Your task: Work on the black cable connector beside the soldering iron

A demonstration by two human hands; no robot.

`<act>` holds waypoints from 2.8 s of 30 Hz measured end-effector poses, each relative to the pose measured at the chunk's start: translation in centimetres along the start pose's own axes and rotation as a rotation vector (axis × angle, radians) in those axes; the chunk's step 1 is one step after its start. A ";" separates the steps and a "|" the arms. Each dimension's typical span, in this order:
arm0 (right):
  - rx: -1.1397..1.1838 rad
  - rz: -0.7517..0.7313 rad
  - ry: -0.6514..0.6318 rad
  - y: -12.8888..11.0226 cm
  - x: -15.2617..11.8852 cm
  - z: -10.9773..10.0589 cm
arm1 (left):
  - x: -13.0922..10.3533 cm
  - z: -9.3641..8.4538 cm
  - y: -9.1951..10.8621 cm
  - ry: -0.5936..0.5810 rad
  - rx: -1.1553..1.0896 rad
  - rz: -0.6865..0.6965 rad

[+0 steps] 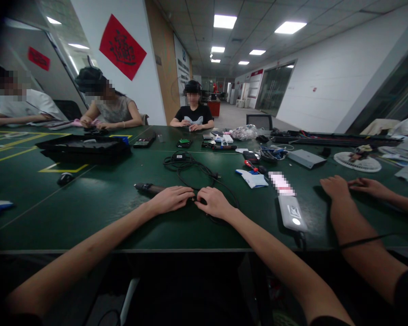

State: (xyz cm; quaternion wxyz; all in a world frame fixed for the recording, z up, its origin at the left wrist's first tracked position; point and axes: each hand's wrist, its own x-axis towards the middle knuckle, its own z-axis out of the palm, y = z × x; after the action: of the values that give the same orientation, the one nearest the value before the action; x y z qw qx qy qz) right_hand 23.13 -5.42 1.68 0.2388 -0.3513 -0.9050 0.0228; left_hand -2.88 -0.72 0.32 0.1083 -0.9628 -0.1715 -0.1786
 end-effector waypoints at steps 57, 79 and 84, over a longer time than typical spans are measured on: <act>0.006 0.010 0.003 -0.2 0.0 -0.2 | 0.4 -0.1 0.5 0.045 -0.033 -0.023; 0.001 0.011 0.000 -0.2 0.0 -0.2 | 0.6 -0.3 0.8 0.034 -0.046 -0.055; -0.006 0.013 0.005 -0.2 0.0 -0.2 | 0.6 -0.2 0.7 0.044 -0.039 -0.077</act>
State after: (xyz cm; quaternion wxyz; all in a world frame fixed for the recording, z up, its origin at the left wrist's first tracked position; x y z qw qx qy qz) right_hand 23.13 -5.62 1.91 0.2399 -0.3582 -0.9021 0.0208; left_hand -2.16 -1.27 0.60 0.0864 -0.9532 -0.2026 -0.2072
